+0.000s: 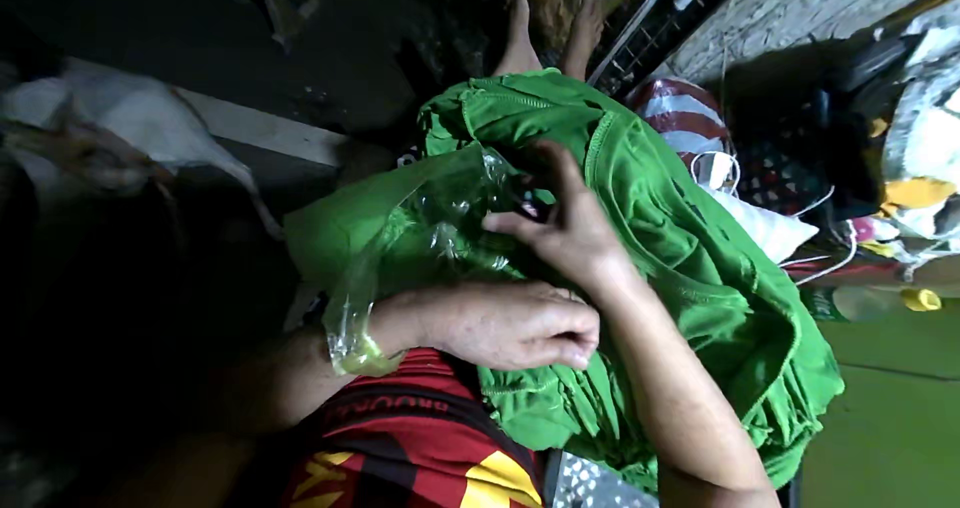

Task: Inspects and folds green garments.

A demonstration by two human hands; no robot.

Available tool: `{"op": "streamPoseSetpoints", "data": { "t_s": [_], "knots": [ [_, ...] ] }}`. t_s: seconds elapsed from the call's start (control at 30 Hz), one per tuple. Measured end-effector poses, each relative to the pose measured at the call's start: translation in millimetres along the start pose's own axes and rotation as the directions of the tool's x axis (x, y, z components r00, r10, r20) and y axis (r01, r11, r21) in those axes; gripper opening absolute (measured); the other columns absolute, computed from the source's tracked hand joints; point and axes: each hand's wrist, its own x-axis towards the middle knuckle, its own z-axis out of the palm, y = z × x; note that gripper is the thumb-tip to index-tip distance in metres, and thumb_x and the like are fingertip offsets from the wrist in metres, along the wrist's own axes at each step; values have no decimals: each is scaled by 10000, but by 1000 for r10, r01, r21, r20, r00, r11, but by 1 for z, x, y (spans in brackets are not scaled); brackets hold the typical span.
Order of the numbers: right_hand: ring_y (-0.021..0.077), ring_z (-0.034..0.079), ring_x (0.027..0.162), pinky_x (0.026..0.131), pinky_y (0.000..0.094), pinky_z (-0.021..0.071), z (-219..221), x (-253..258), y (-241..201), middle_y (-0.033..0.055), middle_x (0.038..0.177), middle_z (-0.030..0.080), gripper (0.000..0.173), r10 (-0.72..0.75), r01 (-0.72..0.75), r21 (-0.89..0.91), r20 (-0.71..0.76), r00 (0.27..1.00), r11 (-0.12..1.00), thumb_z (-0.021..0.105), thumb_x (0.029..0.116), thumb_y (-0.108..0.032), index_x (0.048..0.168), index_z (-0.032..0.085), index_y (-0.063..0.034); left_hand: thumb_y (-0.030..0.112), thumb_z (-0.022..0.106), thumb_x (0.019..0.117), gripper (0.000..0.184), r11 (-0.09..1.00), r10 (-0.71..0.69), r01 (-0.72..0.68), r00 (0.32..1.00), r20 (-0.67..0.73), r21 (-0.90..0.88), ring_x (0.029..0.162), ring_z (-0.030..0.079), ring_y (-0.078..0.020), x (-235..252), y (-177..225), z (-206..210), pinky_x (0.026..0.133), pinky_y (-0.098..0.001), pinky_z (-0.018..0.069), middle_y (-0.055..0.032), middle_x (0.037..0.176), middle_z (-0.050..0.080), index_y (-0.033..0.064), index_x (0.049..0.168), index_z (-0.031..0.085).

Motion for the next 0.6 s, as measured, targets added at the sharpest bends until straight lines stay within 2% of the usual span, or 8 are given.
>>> {"op": "streamPoseSetpoints", "data": {
  "t_s": [0.07,0.13,0.27,0.37,0.4,0.5,0.53,0.6],
  "knots": [
    [356,710,960,842,573,571,17,12,0,214,1092,696,701,44,-27,-164,105,994,986,787,880,-140,1469,425,-22,127,518,1043,224,1000,-15,16,1000,-20,19,801,576,-84,-7,7,-3,729,-188,457,-82,845,619,-26,962,661],
    [387,699,893,783,607,554,22,16,3,221,1001,697,554,41,-14,-182,147,988,983,692,866,24,1388,506,5,123,529,1023,198,967,-113,143,983,-146,210,817,616,-102,-23,12,-11,752,-234,511,-57,855,640,21,936,675],
    [73,562,712,656,249,497,-1,3,9,65,904,614,306,-61,59,69,27,998,996,600,895,45,1197,567,12,31,534,1034,180,567,-464,691,717,-520,448,910,685,-419,-69,4,-40,813,-575,551,-270,1003,675,-84,1068,668],
    [10,580,744,685,179,509,-21,-6,13,29,927,630,308,-140,145,164,-42,989,976,653,932,-21,1228,580,20,97,535,1061,321,328,-669,869,490,-559,370,1157,598,-529,-86,8,-50,968,-701,439,-328,1270,608,-65,1332,590],
    [9,603,785,712,187,522,-31,-10,14,33,976,651,307,-169,179,156,-73,983,972,650,959,-58,1246,582,24,122,570,1049,345,367,-675,852,520,-524,373,1140,619,-514,-89,16,-53,963,-701,454,-312,1249,631,-47,1348,595],
    [-29,595,774,666,148,487,-63,-38,16,-6,1033,674,194,-162,183,94,-195,967,979,532,1048,-99,1219,584,-23,362,557,1008,312,622,-431,604,795,-427,498,823,680,-250,-98,29,-52,710,-524,551,-71,894,687,93,939,700],
    [-56,587,732,622,118,470,-71,-48,19,-40,982,683,135,-162,183,62,-247,955,981,521,1049,-83,1155,598,-45,452,508,1009,362,661,-349,537,839,-418,525,864,666,-186,-99,30,-51,728,-467,547,-12,947,682,159,906,696],
    [-43,623,813,720,139,525,-82,-69,30,-32,976,674,142,-167,162,-43,-257,952,986,527,1003,-22,1103,629,-23,426,458,1041,376,729,-257,435,889,-378,528,1153,625,-212,-99,36,-48,937,-459,527,-47,1281,650,197,1171,726]
  ]
}}
